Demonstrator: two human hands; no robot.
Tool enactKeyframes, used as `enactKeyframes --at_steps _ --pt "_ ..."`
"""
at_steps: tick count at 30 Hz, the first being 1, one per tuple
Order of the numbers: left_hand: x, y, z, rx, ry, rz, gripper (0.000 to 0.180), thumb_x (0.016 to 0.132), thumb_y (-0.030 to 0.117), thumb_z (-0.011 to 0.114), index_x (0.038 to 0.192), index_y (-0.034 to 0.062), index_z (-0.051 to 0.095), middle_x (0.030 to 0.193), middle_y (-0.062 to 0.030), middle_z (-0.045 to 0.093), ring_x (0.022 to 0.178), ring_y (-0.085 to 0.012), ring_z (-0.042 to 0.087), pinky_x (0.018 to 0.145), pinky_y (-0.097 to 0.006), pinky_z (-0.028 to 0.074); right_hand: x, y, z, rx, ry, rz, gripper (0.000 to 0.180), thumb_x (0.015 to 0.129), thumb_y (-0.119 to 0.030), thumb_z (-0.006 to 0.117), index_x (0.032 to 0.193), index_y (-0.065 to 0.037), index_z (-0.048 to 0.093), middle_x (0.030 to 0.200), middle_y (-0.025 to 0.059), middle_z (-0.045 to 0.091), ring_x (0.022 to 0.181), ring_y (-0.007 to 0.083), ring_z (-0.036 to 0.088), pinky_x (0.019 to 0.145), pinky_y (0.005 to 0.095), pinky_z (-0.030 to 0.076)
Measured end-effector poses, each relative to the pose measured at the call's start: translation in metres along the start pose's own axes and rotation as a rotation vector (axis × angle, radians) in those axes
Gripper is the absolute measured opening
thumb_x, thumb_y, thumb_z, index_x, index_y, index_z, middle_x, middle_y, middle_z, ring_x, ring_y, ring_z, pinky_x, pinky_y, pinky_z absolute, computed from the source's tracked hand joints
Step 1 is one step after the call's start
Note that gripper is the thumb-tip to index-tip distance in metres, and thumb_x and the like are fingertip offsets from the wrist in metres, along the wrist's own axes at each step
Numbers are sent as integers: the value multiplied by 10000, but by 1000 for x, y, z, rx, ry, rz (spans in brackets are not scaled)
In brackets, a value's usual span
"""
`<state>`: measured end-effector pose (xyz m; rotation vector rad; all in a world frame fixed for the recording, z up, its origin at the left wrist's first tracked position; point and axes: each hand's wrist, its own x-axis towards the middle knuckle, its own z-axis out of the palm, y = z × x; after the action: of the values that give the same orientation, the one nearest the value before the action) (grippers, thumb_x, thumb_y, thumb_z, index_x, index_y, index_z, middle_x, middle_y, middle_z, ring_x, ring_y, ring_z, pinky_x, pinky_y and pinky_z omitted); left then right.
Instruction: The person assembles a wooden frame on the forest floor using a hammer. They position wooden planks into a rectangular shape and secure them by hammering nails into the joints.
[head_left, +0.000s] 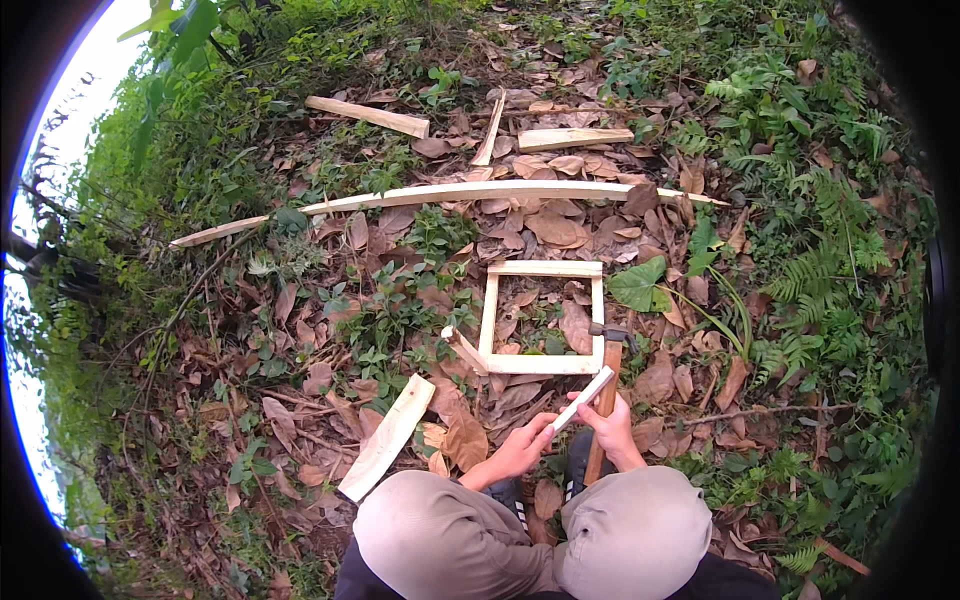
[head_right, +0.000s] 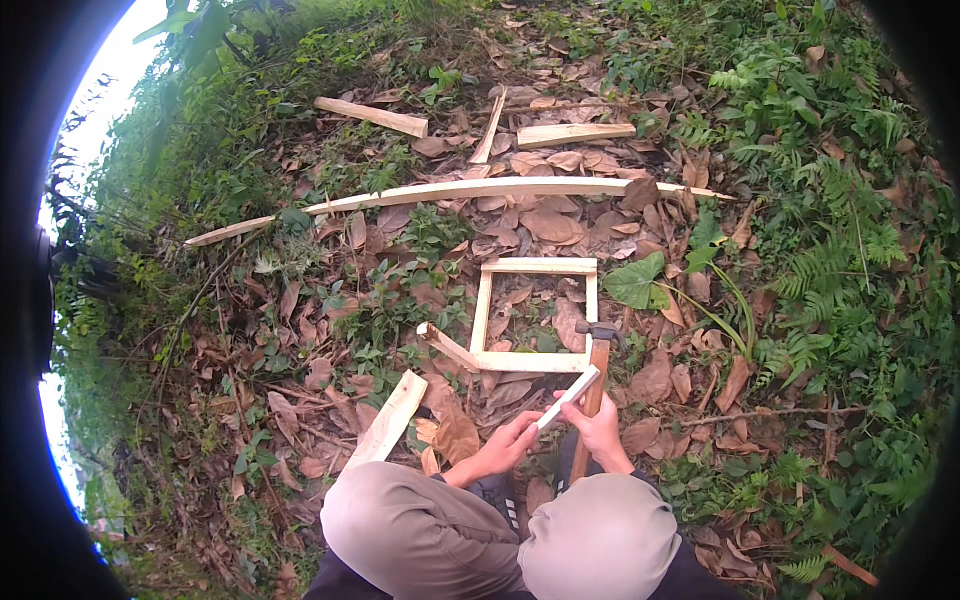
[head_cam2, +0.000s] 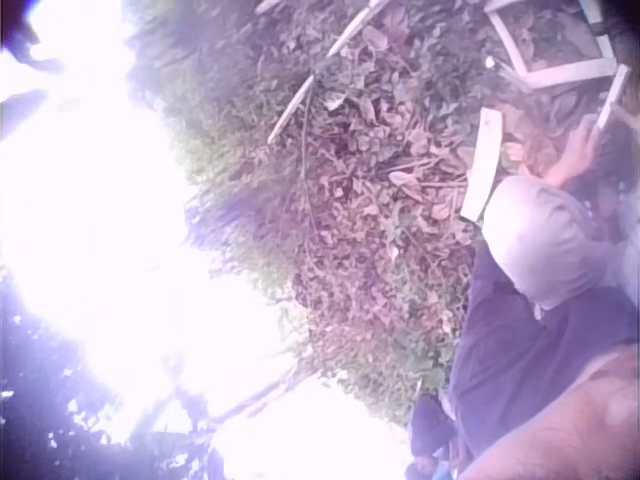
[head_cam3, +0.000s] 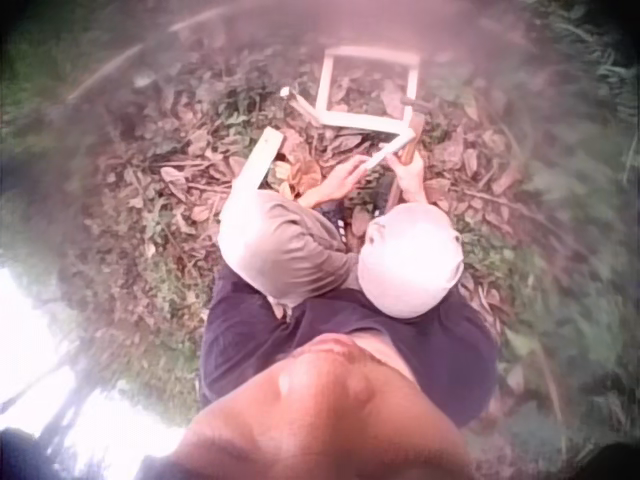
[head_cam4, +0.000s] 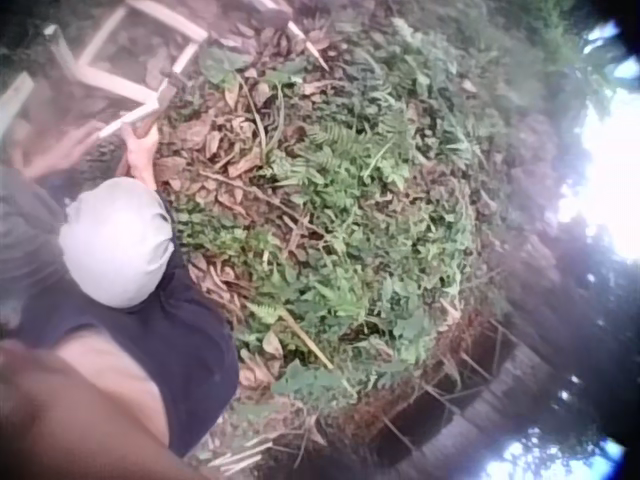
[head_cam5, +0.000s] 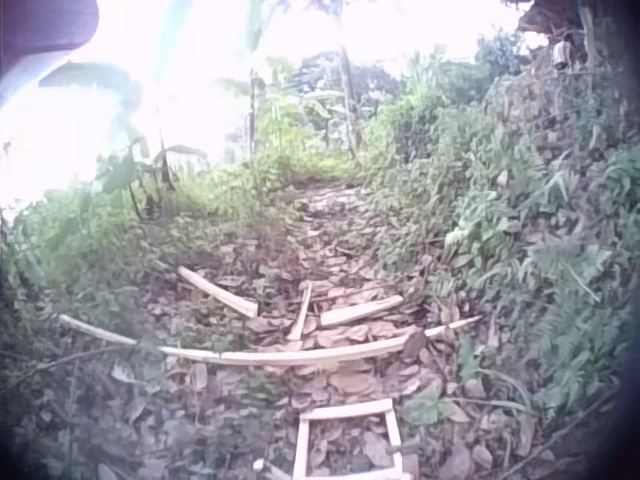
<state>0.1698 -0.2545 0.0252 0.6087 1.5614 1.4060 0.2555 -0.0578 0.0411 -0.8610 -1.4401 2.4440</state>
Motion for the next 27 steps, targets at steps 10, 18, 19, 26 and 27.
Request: enactKeyframes --at_steps 10,18,19,26,27 --pt "-20 -12 -2 -213 -184 -305 255 1093 296 509 1237 99 583 787 18 601 573 -52 542 526 -221 442 6 -25 -28 -21 266 -84 265 935 -40 723 1117 3 535 1038 148 717 856 300 752 740 395 644" --pt "-31 -22 -1 -290 -53 -261 266 1060 220 588 1260 50 627 972 1 701 783 -62 630 652 -224 497 -1 -24 -8 83 172 -24 303 919 9 723 1150 10 526 1079 178 716 924 324 753 789 407 640" --pt "-34 -25 -3 -259 -85 -248 272 1061 223 587 1258 43 638 985 -2 705 802 -67 634 685 -230 506 0 -19 -8 95 138 -8 326 921 22 712 1164 -2 497 1094 194 711 938 337 752 796 412 645" --pt "-45 -26 -8 -297 -156 -317 307 1062 231 587 1260 4 649 1024 -31 714 883 -101 659 801 -272 536 0 -12 -11 113 64 -3 344 929 63 661 1217 10 482 1108 209 692 948 351 746 822 448 647" --pt "-45 -22 -5 -326 -138 -340 303 1057 224 596 1261 5 646 1021 -37 715 885 -108 666 799 -275 543 0 -14 -10 88 55 9 346 930 49 667 1220 12 483 1109 202 696 951 340 746 818 439 645"
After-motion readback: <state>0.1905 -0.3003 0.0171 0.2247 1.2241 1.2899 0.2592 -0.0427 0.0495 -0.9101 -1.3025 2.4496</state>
